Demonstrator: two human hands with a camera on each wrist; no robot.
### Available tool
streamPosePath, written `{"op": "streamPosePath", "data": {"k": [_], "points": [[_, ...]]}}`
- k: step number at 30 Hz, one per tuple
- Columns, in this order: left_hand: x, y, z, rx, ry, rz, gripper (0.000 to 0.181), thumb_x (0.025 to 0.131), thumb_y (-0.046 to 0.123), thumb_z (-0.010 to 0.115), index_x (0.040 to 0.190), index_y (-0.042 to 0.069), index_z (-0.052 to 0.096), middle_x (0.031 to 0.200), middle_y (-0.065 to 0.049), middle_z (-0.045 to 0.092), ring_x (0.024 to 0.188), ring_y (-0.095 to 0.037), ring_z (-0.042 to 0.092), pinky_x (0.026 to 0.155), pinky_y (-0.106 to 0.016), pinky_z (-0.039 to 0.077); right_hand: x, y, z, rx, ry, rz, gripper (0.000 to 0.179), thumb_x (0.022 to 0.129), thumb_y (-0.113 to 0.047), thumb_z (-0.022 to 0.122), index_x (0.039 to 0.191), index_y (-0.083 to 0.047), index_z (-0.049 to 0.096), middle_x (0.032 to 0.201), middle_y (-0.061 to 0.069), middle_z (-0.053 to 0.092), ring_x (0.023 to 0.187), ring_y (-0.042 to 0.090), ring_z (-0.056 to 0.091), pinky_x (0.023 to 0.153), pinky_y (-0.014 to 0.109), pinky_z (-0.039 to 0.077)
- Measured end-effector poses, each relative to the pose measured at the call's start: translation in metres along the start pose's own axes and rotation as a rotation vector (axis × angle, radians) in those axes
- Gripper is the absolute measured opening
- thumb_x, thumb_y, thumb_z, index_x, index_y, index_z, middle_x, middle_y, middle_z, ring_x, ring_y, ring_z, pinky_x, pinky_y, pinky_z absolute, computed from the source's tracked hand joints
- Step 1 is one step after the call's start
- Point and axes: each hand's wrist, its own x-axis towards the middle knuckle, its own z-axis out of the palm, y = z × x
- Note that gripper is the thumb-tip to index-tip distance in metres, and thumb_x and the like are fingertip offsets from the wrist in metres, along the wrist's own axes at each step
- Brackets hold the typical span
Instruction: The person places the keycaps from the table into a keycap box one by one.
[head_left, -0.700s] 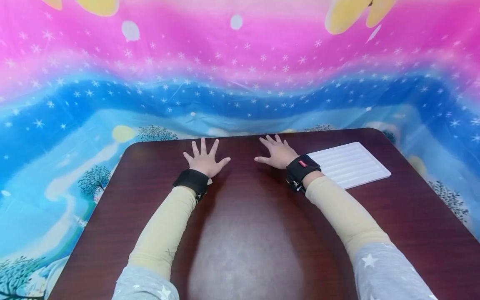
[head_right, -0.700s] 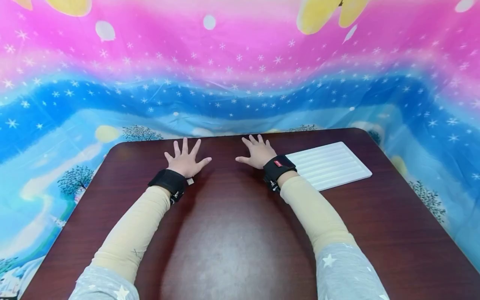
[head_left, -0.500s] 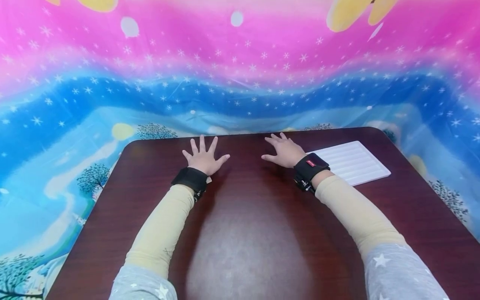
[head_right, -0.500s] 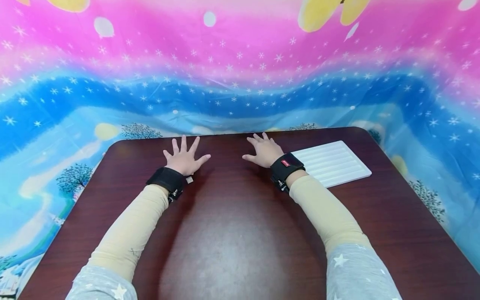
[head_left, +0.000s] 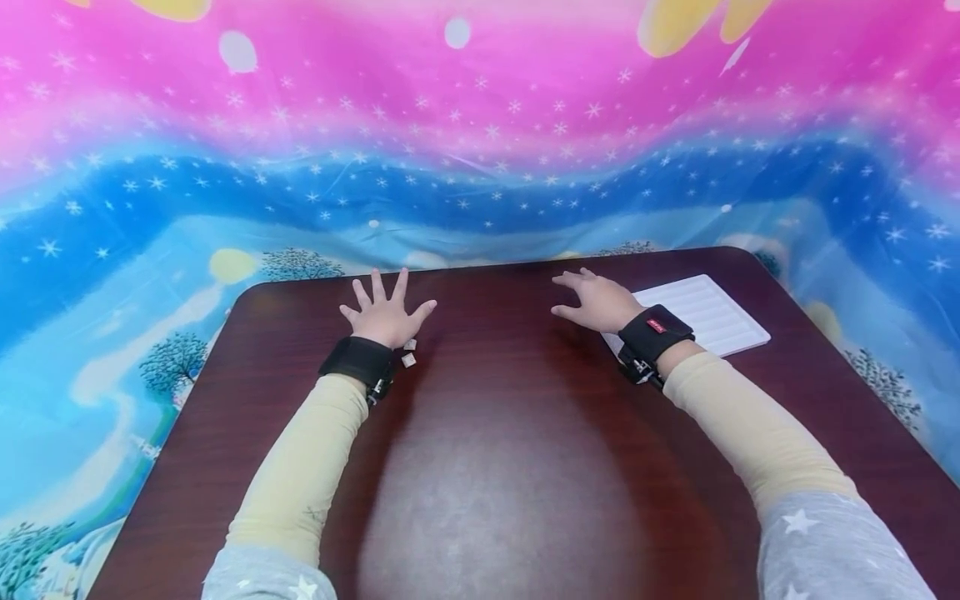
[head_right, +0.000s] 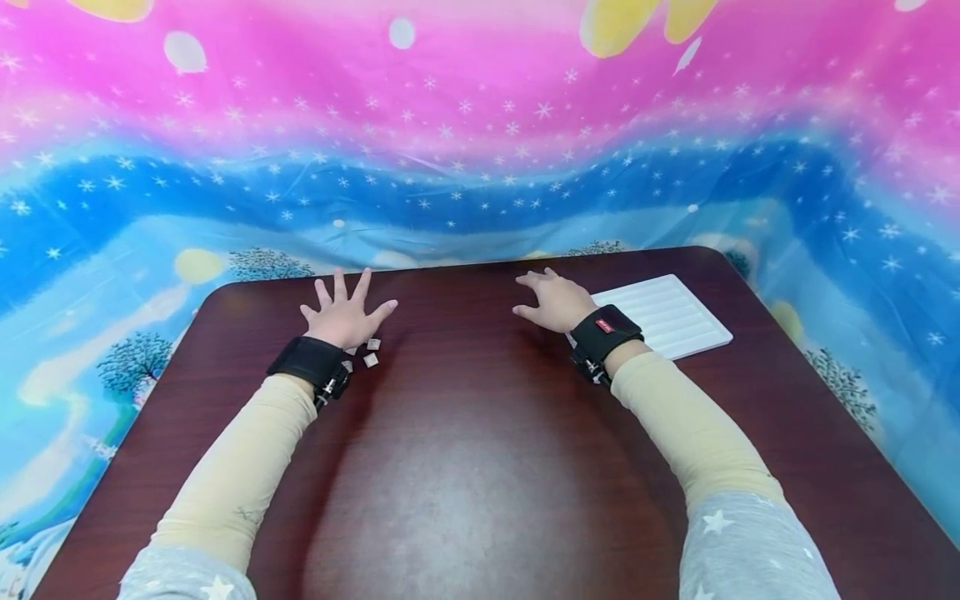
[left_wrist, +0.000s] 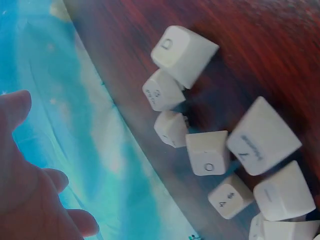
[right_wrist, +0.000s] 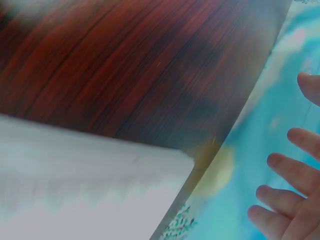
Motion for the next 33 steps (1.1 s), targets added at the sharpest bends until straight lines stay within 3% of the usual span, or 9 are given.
{"op": "streamPosePath", "data": {"k": [10, 25, 33], "points": [[-0.012, -0.004, -0.001, 0.016, -0.006, 0.026, 0.087, 0.102, 0.070, 0.033, 0.166, 0.023, -0.003, 0.165, -0.025, -0.019, 0.147, -0.054, -0.020, 0.109, -0.079, 0.000, -0.023, 0.021, -0.012, 0.046, 0.024, -0.014, 0.059, 0.101, -0.028, 0.067, 0.150, -0.002, 0.049, 0.146, 0.024, 0.054, 0.128, 0.042, 0.055, 0.103, 0.057, 0.043], [-0.020, -0.012, -0.007, 0.005, 0.004, 0.036, 0.090, 0.101, 0.070, 0.033, 0.165, 0.019, -0.003, 0.164, -0.029, -0.020, 0.144, -0.056, -0.023, 0.106, -0.081, -0.001, -0.033, 0.059, -0.025, 0.031, 0.062, 0.023, 0.044, 0.097, -0.014, 0.071, 0.136, 0.004, 0.062, 0.133, 0.025, 0.063, 0.124, 0.043, 0.057, 0.102, 0.056, 0.044], [-0.013, 0.001, 0.002, 0.022, -0.014, 0.074, 0.089, 0.101, 0.069, 0.035, 0.166, 0.020, -0.001, 0.165, -0.028, -0.016, 0.145, -0.056, -0.022, 0.108, -0.080, 0.000, -0.066, 0.098, -0.032, 0.017, 0.092, 0.092, 0.038, 0.094, -0.009, 0.072, 0.129, 0.005, 0.067, 0.120, 0.026, 0.068, 0.108, 0.041, 0.063, 0.091, 0.055, 0.049]]}}
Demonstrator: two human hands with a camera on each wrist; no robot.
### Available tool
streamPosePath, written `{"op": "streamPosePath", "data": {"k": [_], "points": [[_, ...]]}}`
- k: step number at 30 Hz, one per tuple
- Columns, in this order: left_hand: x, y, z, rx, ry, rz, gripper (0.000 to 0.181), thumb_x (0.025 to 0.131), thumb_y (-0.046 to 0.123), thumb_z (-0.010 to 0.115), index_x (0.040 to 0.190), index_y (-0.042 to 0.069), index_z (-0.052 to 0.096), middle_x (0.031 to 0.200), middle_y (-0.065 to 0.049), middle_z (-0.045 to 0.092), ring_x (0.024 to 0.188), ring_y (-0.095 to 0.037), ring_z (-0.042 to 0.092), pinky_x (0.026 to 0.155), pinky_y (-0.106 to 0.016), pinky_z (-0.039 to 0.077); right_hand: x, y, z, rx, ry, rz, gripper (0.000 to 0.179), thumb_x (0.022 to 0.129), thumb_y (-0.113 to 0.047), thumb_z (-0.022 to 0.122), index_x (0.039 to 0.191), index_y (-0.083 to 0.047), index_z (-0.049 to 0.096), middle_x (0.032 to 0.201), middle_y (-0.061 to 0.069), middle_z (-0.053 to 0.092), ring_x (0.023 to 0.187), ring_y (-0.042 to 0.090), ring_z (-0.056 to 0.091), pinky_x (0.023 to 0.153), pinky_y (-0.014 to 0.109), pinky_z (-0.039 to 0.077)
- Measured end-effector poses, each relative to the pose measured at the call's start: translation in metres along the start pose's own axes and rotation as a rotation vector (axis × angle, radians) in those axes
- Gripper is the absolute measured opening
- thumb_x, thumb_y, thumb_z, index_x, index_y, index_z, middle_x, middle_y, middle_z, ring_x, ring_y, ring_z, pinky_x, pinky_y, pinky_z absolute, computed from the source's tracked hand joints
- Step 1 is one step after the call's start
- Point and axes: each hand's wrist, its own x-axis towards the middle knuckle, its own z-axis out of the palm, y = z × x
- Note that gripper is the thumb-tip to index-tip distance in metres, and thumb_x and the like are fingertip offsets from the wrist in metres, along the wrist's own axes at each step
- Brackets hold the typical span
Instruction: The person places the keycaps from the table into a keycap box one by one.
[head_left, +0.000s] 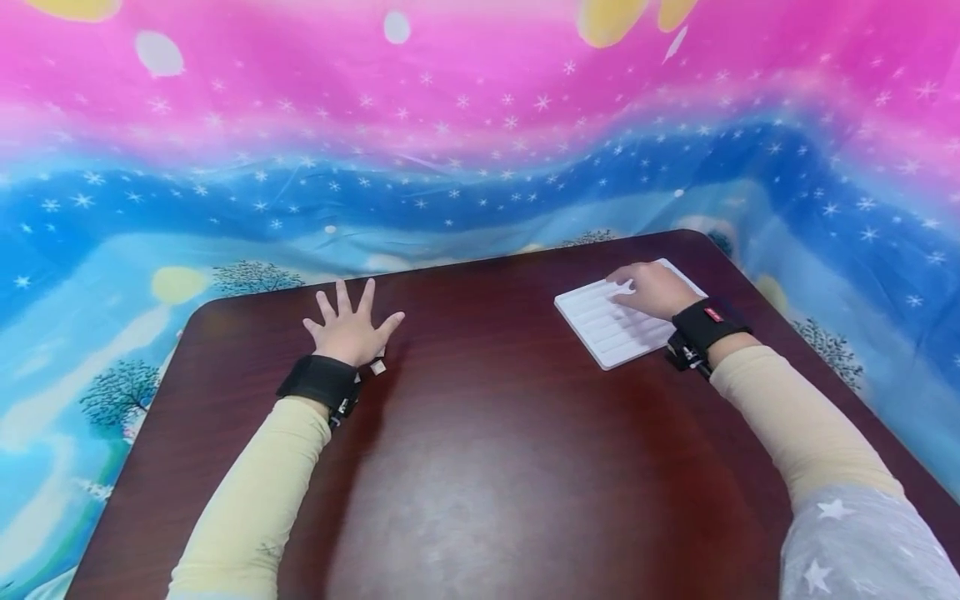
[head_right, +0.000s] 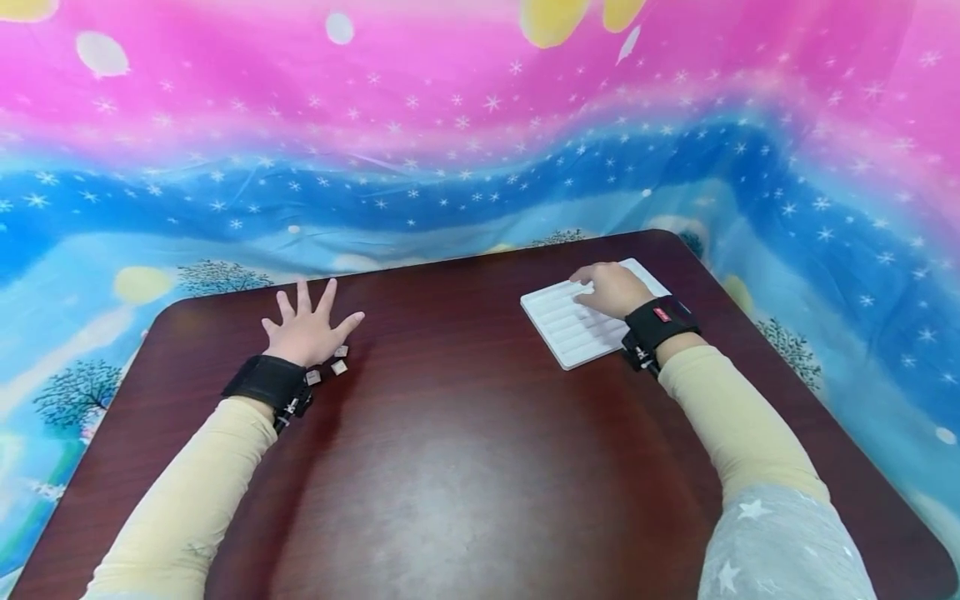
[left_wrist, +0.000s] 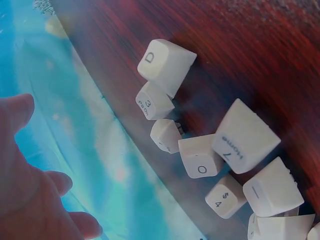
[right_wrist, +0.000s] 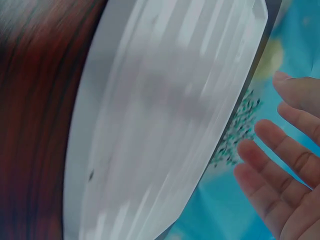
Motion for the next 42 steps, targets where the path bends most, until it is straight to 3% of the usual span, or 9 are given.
{"op": "streamPosePath", "data": {"k": [5, 11, 23, 32, 42], "points": [[0.001, -0.002, 0.003, 0.006, -0.010, -0.014, 0.089, 0.102, 0.068, 0.037, 0.166, 0.020, -0.001, 0.165, -0.028, -0.016, 0.146, -0.055, -0.022, 0.109, -0.079, 0.001, -0.006, 0.015, -0.004, -0.003, -0.002, 0.033, 0.038, 0.094, -0.010, 0.072, 0.128, 0.007, 0.066, 0.111, 0.027, 0.068, 0.098, 0.041, 0.064, 0.086, 0.055, 0.050], [0.000, -0.004, 0.005, 0.012, -0.012, -0.022, 0.088, 0.102, 0.067, 0.037, 0.166, 0.020, -0.001, 0.166, -0.027, -0.016, 0.146, -0.055, -0.020, 0.109, -0.079, 0.001, -0.014, 0.033, -0.006, 0.001, 0.005, 0.071, 0.038, 0.096, -0.010, 0.070, 0.128, 0.010, 0.064, 0.111, 0.030, 0.066, 0.100, 0.044, 0.062, 0.089, 0.059, 0.048], [-0.002, -0.009, 0.004, 0.015, -0.003, -0.023, 0.087, 0.102, 0.067, 0.036, 0.166, 0.019, 0.001, 0.166, -0.027, -0.014, 0.147, -0.055, -0.018, 0.109, -0.079, 0.002, -0.030, 0.076, -0.009, 0.030, 0.031, 0.259, 0.043, 0.100, -0.012, 0.063, 0.135, 0.011, 0.056, 0.122, 0.037, 0.057, 0.108, 0.052, 0.053, 0.092, 0.066, 0.043], [-0.005, -0.008, 0.000, 0.014, 0.000, -0.025, 0.086, 0.102, 0.066, 0.036, 0.166, 0.020, 0.001, 0.166, -0.026, -0.014, 0.147, -0.054, -0.018, 0.110, -0.078, 0.002, -0.038, 0.103, -0.007, 0.017, 0.084, 0.264, 0.043, 0.099, -0.013, 0.063, 0.130, 0.015, 0.057, 0.117, 0.040, 0.059, 0.101, 0.052, 0.056, 0.086, 0.067, 0.043], [-0.007, -0.010, 0.003, 0.018, 0.012, -0.026, 0.086, 0.102, 0.066, 0.038, 0.166, 0.020, 0.004, 0.167, -0.025, -0.011, 0.148, -0.054, -0.015, 0.111, -0.077, 0.004, -0.040, 0.114, -0.001, -0.019, 0.107, 0.284, 0.038, 0.099, -0.009, 0.061, 0.126, 0.017, 0.058, 0.114, 0.041, 0.060, 0.098, 0.054, 0.057, 0.085, 0.067, 0.044]]}}
